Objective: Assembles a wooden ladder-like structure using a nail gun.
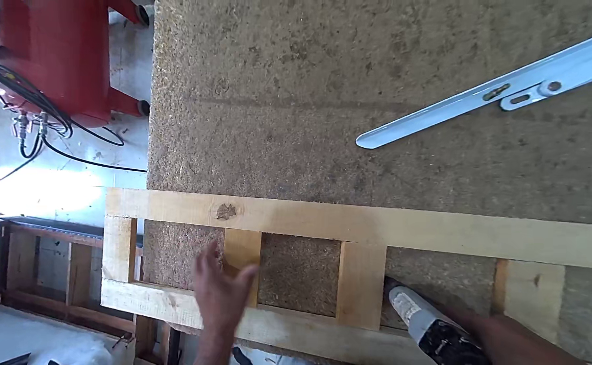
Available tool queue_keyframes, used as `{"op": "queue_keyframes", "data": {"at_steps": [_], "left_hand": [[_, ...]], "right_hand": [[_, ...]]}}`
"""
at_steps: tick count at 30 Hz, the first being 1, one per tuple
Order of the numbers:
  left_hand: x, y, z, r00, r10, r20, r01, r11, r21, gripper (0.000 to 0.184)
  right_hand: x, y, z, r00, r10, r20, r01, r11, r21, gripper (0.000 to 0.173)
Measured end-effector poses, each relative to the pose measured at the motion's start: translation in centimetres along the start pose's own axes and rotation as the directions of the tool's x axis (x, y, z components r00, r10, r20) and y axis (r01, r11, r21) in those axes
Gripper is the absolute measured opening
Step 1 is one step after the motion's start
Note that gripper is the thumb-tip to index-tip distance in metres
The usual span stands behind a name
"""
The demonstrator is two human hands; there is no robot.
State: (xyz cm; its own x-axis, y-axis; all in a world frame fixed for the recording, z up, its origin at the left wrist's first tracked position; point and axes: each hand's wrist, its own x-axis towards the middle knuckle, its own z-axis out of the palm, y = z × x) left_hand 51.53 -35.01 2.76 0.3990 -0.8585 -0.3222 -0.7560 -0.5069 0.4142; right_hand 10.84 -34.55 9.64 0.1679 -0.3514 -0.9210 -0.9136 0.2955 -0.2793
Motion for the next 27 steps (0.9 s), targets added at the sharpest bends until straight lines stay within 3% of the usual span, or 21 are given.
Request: {"op": "queue_keyframes", "data": {"at_steps": [2,6,10,14,17,21,24,27], "left_hand": [[-1.5,0.3,2.9,0.999,-0.018,-0.047,0.027,0.983,0.181,0.116],[-2.2,-0.4,5.3,0.983,0.025,-0.184,0.015,0.977,0.213,0.103],[-2.2,-0.4,5.5,0.971,0.030,-0.238,0.023,0.976,0.218,0.101],[-2.2,-0.8,5.0,0.981,0.030,-0.191,0.007,0.982,0.189,0.100],[-1.0,-3.2,0.6,0.995,0.015,-0.096,-0.014,1.000,0.012,0.079],[1.5,-11.5,-5.3,0.951,-0.055,-0.304,0.089,0.991,0.101,0.068],[3.7,-16.4,-5.1,0.930,-0.151,-0.336,0.233,0.947,0.220,0.079],[4.3,-17.7,-3.9,0.908,-0.169,-0.383,0.258,0.947,0.194,0.073]], "right_hand": [[0.1,0.0,0.2,1.000,0.002,0.002,-0.002,1.000,-0.009,0.054],[0.0,0.4,0.5,1.000,-0.010,-0.014,0.009,0.999,-0.032,0.062],[0.3,0.2,0.4,1.000,-0.011,0.009,0.011,0.999,-0.033,0.059],[0.4,0.0,0.1,0.999,-0.034,-0.011,0.033,0.999,-0.029,0.051],[-1.5,-1.1,0.5,1.000,0.001,-0.027,-0.002,0.999,-0.035,0.059],[-5.4,-7.3,-0.1,0.997,-0.059,0.058,0.062,0.997,-0.050,0.059],[-4.6,-13.6,1.1,0.992,-0.086,0.096,0.095,0.992,-0.089,0.055],[-0.1,-19.2,2.8,0.993,-0.072,0.091,0.084,0.987,-0.138,0.050]]}}
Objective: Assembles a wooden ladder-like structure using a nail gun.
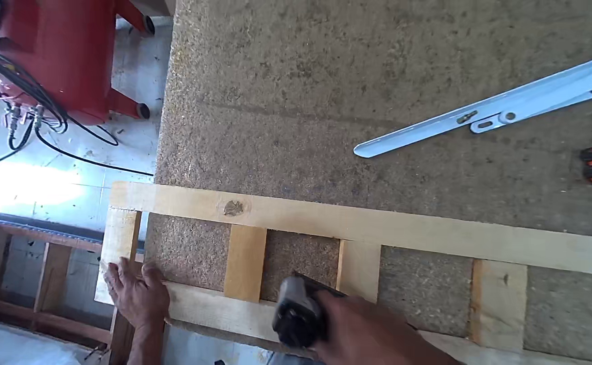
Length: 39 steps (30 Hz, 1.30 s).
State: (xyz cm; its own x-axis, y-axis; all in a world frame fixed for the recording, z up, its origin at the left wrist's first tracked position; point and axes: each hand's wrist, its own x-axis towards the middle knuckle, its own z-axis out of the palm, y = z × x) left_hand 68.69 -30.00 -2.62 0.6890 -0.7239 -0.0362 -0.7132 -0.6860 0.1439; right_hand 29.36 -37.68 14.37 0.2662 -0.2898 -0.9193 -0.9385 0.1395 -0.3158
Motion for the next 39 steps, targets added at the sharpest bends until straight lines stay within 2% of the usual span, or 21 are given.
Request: {"op": "queue_keyframes", "data": {"at_steps": [3,6,11,17,22,26,28,32,35,39], "left_hand": [[0.1,-0.2,0.0,1.000,-0.007,0.003,0.007,1.000,-0.018,0.068],[0.3,-0.6,0.3,1.000,0.004,-0.011,-0.004,1.000,-0.031,0.067],[0.4,-0.3,0.4,0.999,0.008,-0.032,-0.009,0.999,-0.037,0.067],[0.4,-0.3,0.5,0.999,0.027,-0.033,-0.027,0.999,-0.017,0.070],[0.3,-0.2,0.4,0.999,0.037,-0.013,-0.037,0.999,-0.010,0.070],[0.1,-0.3,0.5,0.999,0.051,-0.015,-0.051,0.999,-0.002,0.072],[0.3,-0.4,0.5,0.998,0.060,-0.029,-0.060,0.998,-0.005,0.072],[0.5,-0.8,0.6,0.997,0.065,-0.049,-0.066,0.998,-0.023,0.073],[0.4,-1.1,0.6,0.998,0.053,-0.047,-0.054,0.998,-0.035,0.074],[0.4,-0.8,0.5,0.998,0.038,-0.047,-0.040,0.999,-0.034,0.070]], "right_hand": [[4.2,-3.8,-0.6,0.997,-0.077,-0.021,0.076,0.995,-0.068,0.041],[5.3,-5.9,-1.4,0.996,-0.087,0.011,0.088,0.987,-0.137,0.039],[4.5,-3.6,-0.8,0.991,-0.084,-0.105,0.074,0.992,-0.099,0.045],[5.4,-6.4,-2.5,0.998,-0.063,-0.012,0.059,0.978,-0.200,0.046],[4.4,-3.0,-2.1,0.993,-0.086,-0.077,0.073,0.985,-0.155,0.049],[6.2,-6.5,-2.1,0.980,-0.198,-0.020,0.192,0.966,-0.174,0.051],[6.5,-8.1,-2.2,0.981,-0.193,0.004,0.191,0.965,-0.181,0.049],[5.7,-6.0,-1.9,0.996,-0.086,-0.009,0.083,0.980,-0.181,0.044],[4.1,-4.2,-0.9,0.999,-0.024,0.035,0.029,0.987,-0.158,0.050],[0.9,-2.0,0.6,0.996,-0.021,0.081,0.030,0.994,-0.101,0.052]]}}
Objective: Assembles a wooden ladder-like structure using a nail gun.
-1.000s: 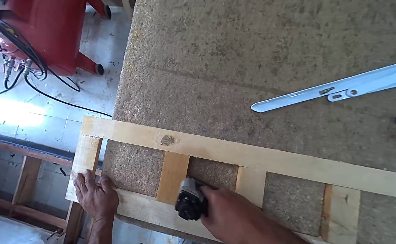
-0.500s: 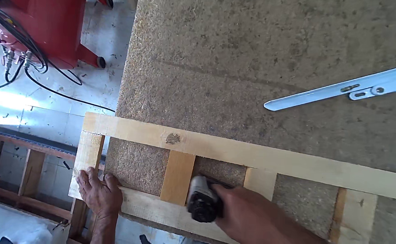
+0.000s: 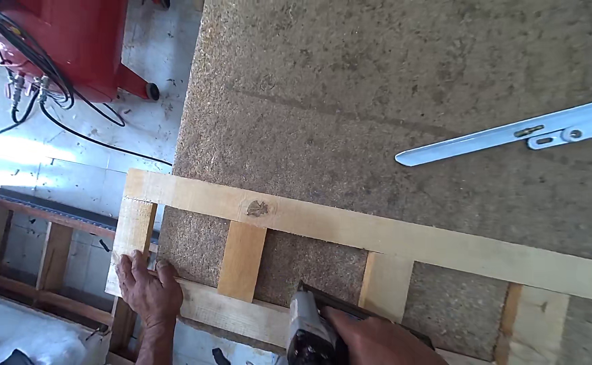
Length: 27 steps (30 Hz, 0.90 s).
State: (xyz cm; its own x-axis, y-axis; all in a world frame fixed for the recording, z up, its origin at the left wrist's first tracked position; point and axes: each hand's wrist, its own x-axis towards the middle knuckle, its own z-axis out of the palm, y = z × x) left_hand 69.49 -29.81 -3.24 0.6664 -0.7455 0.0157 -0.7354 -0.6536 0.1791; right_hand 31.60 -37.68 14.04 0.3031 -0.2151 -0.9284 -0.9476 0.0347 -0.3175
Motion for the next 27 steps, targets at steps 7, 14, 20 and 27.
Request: {"op": "queue_keyframes", "data": {"at_steps": [7,14,20,27], "left_hand": [[-4.0,8.0,-3.3,0.943,0.328,-0.061,-0.334,0.920,-0.206,0.059],[-7.2,15.8,0.9,0.748,0.620,0.239,-0.627,0.777,-0.054,0.100],[-6.8,16.1,0.3,0.758,0.575,0.307,-0.578,0.811,-0.090,0.109],[-16.3,19.1,-2.2,0.613,0.754,0.237,-0.602,0.640,-0.477,0.074]], "right_hand": [[-2.3,6.5,2.4,0.998,-0.049,-0.034,0.050,0.998,0.034,0.057],[-5.8,9.8,2.3,0.992,0.124,0.002,-0.124,0.990,0.072,0.051],[-7.2,13.8,2.2,0.991,0.078,-0.106,-0.069,0.994,0.086,0.061],[-8.3,16.7,-1.6,0.970,0.061,-0.236,-0.037,0.994,0.104,0.062]]}}
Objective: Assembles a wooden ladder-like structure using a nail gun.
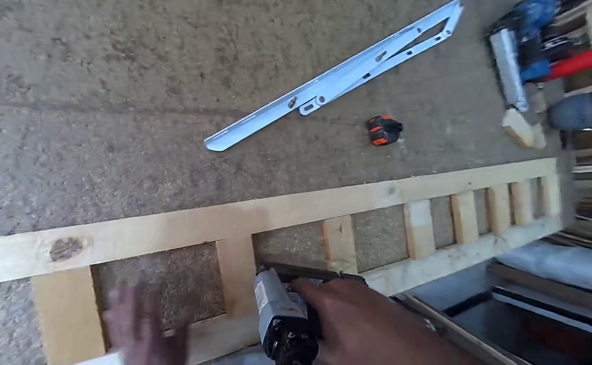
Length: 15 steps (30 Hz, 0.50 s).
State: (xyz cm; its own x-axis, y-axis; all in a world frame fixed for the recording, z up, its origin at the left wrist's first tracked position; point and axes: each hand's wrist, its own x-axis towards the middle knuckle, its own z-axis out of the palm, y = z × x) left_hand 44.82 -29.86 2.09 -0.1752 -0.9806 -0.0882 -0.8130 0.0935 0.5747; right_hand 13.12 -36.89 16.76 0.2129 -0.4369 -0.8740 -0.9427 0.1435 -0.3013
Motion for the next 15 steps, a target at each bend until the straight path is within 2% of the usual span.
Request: {"op": "queue_keyframes", "data": {"at_steps": [1,3,5,8,11,15], "left_hand": [[-0.6,1.6,1.6,1.000,-0.013,0.011,0.013,1.000,-0.012,0.076],[-0.8,4.1,4.7,0.996,-0.077,0.039,0.077,0.997,-0.016,0.093],[-0.3,5.2,7.3,0.992,-0.124,-0.021,0.126,0.986,0.112,0.105],[-0.3,4.7,8.8,0.991,-0.107,-0.084,0.123,0.971,0.206,0.092],[-0.5,4.6,9.1,0.991,-0.099,-0.086,0.119,0.956,0.268,0.079],[-0.5,4.7,9.5,0.995,-0.053,-0.084,0.077,0.945,0.319,0.062]], "right_hand": [[0.7,-0.2,-0.4,1.000,-0.012,-0.005,0.012,1.000,0.008,0.062],[2.2,-0.6,-1.1,0.999,-0.032,-0.017,0.032,0.999,0.030,0.058],[3.4,-0.9,-1.5,1.000,-0.013,0.001,0.013,0.999,0.047,0.056],[3.8,0.8,-1.4,0.999,0.033,0.038,-0.034,0.999,0.037,0.055],[3.6,4.2,-0.6,0.995,-0.001,0.096,0.005,0.999,-0.035,0.051],[5.3,3.5,0.2,0.981,-0.059,0.185,0.074,0.994,-0.078,0.054]]}}
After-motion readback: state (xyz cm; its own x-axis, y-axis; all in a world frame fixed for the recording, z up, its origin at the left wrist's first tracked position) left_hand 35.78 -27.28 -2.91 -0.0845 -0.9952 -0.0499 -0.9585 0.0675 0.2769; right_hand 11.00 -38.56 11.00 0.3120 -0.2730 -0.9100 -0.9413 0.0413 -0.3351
